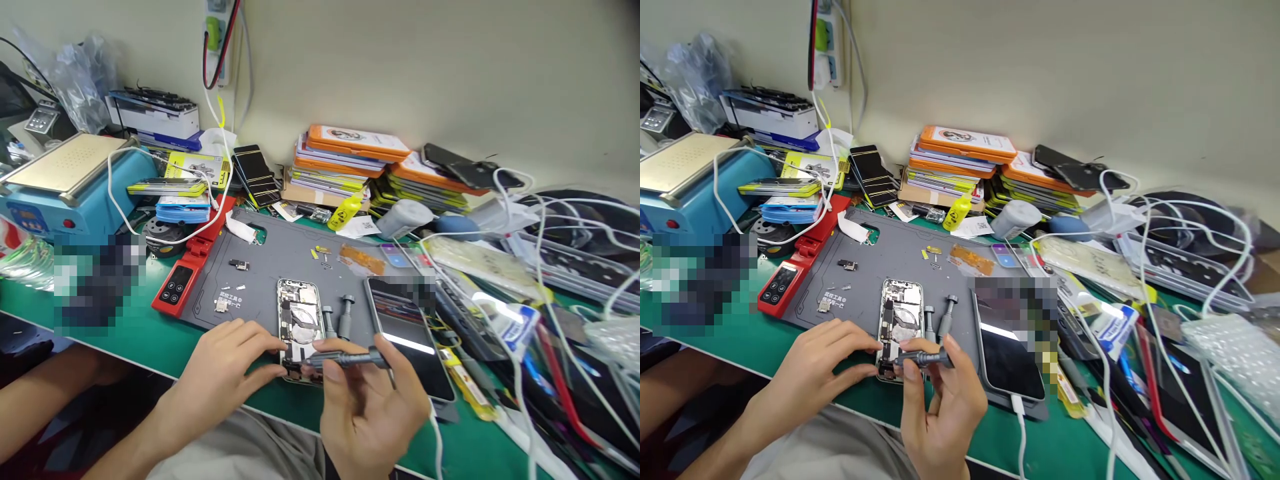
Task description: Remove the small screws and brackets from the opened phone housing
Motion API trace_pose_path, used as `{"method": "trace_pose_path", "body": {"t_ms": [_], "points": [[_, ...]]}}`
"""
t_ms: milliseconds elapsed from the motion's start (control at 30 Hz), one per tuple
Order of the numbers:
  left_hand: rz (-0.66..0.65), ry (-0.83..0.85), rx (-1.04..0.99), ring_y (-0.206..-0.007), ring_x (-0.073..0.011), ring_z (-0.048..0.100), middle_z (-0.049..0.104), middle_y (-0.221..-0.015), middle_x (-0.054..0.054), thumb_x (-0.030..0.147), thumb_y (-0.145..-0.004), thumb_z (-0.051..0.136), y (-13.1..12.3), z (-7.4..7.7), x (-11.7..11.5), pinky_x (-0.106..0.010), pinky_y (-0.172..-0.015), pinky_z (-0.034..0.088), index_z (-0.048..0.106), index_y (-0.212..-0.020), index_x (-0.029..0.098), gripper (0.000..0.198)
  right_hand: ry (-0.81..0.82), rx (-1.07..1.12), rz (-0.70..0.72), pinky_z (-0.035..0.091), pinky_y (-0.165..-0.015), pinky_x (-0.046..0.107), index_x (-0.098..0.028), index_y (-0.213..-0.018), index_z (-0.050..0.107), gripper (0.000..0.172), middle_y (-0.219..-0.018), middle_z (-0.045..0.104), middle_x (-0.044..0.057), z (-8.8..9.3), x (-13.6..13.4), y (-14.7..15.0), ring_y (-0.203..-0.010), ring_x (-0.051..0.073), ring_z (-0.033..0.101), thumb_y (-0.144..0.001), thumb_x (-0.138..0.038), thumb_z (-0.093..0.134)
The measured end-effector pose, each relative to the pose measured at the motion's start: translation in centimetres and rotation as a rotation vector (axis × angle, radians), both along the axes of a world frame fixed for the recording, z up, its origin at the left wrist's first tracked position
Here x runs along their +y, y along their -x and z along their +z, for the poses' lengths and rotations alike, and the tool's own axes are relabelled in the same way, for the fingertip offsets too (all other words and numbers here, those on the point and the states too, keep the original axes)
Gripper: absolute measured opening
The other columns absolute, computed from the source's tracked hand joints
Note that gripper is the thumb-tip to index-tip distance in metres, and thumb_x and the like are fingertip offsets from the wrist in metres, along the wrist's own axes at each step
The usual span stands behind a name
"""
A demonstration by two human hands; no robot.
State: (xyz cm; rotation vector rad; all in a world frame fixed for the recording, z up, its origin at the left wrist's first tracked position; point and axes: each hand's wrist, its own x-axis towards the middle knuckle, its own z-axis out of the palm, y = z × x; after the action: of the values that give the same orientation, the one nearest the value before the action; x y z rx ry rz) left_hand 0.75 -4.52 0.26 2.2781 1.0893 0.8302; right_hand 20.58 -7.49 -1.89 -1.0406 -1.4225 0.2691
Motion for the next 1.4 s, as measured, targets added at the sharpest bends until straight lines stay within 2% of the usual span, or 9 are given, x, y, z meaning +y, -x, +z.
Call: {"method": "trace_pose_path", "body": {"t_ms": [100, 200, 333, 500, 600, 800, 1100, 1267, 1400], "points": [[-0.029, -0.040, 0.046, -0.090, -0.0202, 0.071, 0.080, -0.106, 0.000, 0.032, -0.115, 0.069, -0.3, -0.1, 0.1, -0.033, -0.080, 0.052, 0.073, -0.113, 0.023, 0.010, 0.003, 0.015, 0.066, 0.071, -0.063, 0.026, -0.027, -0.161, 0.050, 0.064, -0.105, 0.081, 0.007, 0.2, 0.1, 0.1, -0.083, 0.020, 0.085, -0.104, -0.002, 0.064], [-0.033, -0.055, 0.026, -0.084, -0.0183, 0.068, 0.078, -0.098, 0.001, 0.031, -0.118, 0.062, -0.6, -0.3, 0.3, -0.031, -0.076, 0.050, 0.072, -0.102, 0.022, 0.020, -0.051, -0.050, 0.020, 0.071, -0.065, 0.028, -0.024, -0.155, 0.055, 0.056, -0.100, 0.080, 0.006, 0.1, 0.3, -0.2, -0.082, 0.020, 0.084, -0.104, -0.004, 0.067], [-0.013, -0.049, -0.005, -0.083, -0.0178, 0.066, 0.077, -0.096, 0.001, 0.032, -0.120, 0.057, -0.6, -0.4, 0.4, -0.030, -0.076, 0.049, 0.070, -0.102, 0.022, 0.025, -0.088, -0.073, -0.068, 0.070, -0.066, 0.026, -0.023, -0.153, 0.056, 0.055, -0.099, 0.076, 0.005, -0.2, 0.4, -1.2, -0.080, 0.017, 0.080, -0.103, -0.005, 0.069], [0.030, -0.019, 0.038, -0.076, -0.0191, 0.057, 0.067, -0.085, 0.001, 0.020, -0.122, 0.044, -0.6, 0.0, 0.0, -0.031, -0.069, 0.044, 0.065, -0.100, 0.022, 0.030, -0.024, -0.148, -0.031, 0.070, -0.073, 0.027, -0.023, -0.152, 0.058, 0.048, -0.098, 0.077, 0.005, -0.6, 0.2, -1.6, -0.084, 0.016, 0.080, -0.107, -0.008, 0.065], [0.040, 0.017, 0.011, -0.075, -0.0188, 0.056, 0.065, -0.084, 0.001, 0.020, -0.121, 0.043, -0.6, 0.4, -0.2, -0.030, -0.068, 0.042, 0.059, -0.097, 0.023, 0.029, -0.013, -0.179, -0.027, 0.072, -0.077, 0.031, -0.024, -0.150, 0.059, 0.045, -0.096, 0.077, 0.005, -0.8, 0.0, -1.5, -0.084, 0.017, 0.080, -0.107, -0.008, 0.064], [0.054, 0.043, -0.027, -0.072, -0.0164, 0.056, 0.060, -0.080, 0.003, 0.019, -0.120, 0.041, -0.4, 0.4, 0.0, -0.029, -0.067, 0.042, 0.049, -0.090, 0.024, 0.031, -0.029, -0.230, -0.024, 0.071, -0.072, 0.031, -0.025, -0.155, 0.055, 0.053, -0.099, 0.078, 0.006, -1.0, -0.1, -1.6, -0.085, 0.019, 0.081, -0.106, -0.005, 0.063], [0.068, -0.027, 0.003, -0.073, -0.0171, 0.058, 0.061, -0.080, 0.003, 0.018, -0.119, 0.043, -0.7, 0.2, -0.1, -0.030, -0.067, 0.042, 0.050, -0.091, 0.025, 0.029, -0.077, -0.372, 0.089, 0.071, -0.081, 0.030, -0.027, -0.159, 0.053, 0.070, -0.108, 0.079, 0.007, -0.4, -0.3, -2.0, -0.096, 0.019, 0.080, -0.099, 0.002, 0.070], [0.066, -0.075, 0.037, -0.071, -0.0178, 0.055, 0.061, -0.080, 0.003, 0.017, -0.118, 0.043, -0.7, 0.1, -0.1, -0.031, -0.066, 0.041, 0.049, -0.091, 0.025, 0.029, -0.118, -0.398, 0.115, 0.072, -0.096, 0.039, -0.020, -0.173, 0.041, 0.076, -0.128, 0.077, 0.016, -0.5, -0.4, -2.1, -0.123, 0.022, 0.078, -0.101, 0.004, 0.052], [0.068, -0.074, 0.048, -0.072, -0.0181, 0.056, 0.061, -0.081, 0.002, 0.019, -0.119, 0.044, -0.8, -0.1, -0.1, -0.031, -0.067, 0.041, 0.050, -0.091, 0.025, 0.029, -0.119, -0.423, 0.037, 0.072, -0.095, 0.035, -0.022, -0.171, 0.045, 0.077, -0.133, 0.078, 0.016, -0.6, -0.5, -2.1, -0.126, 0.023, 0.079, -0.100, 0.002, 0.062]]}}
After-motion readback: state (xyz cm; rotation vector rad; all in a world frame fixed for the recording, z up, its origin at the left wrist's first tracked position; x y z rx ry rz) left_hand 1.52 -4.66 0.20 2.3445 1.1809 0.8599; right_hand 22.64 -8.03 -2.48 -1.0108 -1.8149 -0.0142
